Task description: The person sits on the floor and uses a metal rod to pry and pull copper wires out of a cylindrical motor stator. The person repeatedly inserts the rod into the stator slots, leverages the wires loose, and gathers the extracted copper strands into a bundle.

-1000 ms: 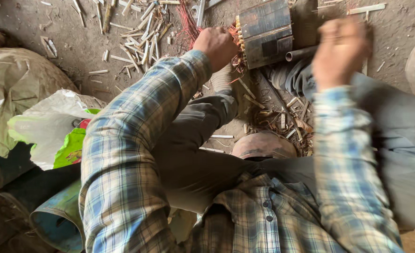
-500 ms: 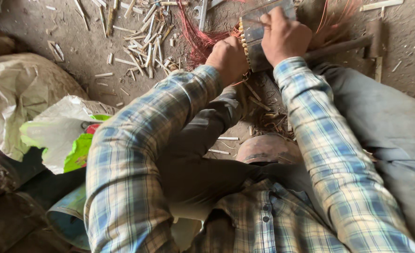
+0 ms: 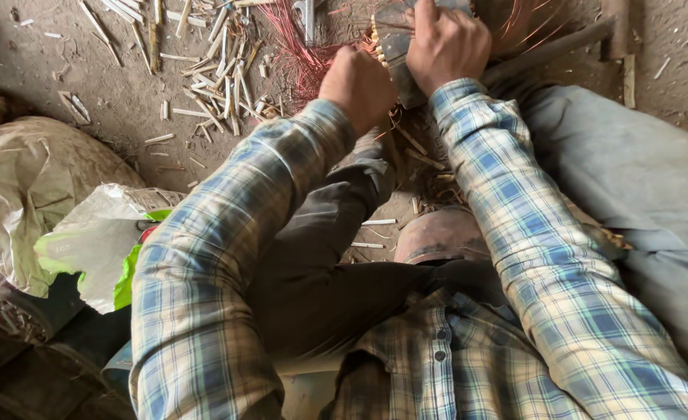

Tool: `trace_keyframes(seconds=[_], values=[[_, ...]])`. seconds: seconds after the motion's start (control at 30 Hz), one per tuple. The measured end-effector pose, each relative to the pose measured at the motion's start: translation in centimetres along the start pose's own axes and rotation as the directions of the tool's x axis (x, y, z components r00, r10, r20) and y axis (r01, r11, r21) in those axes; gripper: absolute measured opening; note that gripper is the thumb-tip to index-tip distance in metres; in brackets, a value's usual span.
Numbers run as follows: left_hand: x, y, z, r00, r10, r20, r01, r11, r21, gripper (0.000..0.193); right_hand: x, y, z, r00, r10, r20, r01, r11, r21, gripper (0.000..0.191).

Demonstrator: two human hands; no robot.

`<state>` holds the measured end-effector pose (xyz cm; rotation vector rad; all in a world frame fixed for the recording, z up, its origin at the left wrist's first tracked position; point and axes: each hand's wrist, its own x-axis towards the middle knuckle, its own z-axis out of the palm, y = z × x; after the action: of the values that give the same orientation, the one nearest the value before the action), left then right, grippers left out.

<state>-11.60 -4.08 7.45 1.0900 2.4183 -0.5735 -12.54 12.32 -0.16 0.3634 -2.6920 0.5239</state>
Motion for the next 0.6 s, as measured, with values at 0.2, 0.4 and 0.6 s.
trace_keyframes(seconds=[0.2, 0.4, 0.6], values=[[-0.5, 1.1, -0.1, 0.995, -0.024, -0.095, 0.015, 0.995, -0.095, 0.024, 0.2, -0.3, 0.0, 0.997, -0.055, 0.048, 0.060, 0.994, -0.092, 0.002], [-0.5, 1.2, 0.1, 0.999, -0.006, -0.036, 0.002, 0.993, -0.115, 0.014, 0.4, -0.4, 0.2, 0.980, -0.158, 0.118, 0.175, 0.974, -0.141, 0.013], [-0.6, -1.6, 0.0, 0.996, 0.058, 0.064, -0.046, 0.983, -0.178, 0.019, 0.8, -0.4, 0.4, 0.992, -0.095, 0.080, 0.104, 0.988, -0.115, 0.020]])
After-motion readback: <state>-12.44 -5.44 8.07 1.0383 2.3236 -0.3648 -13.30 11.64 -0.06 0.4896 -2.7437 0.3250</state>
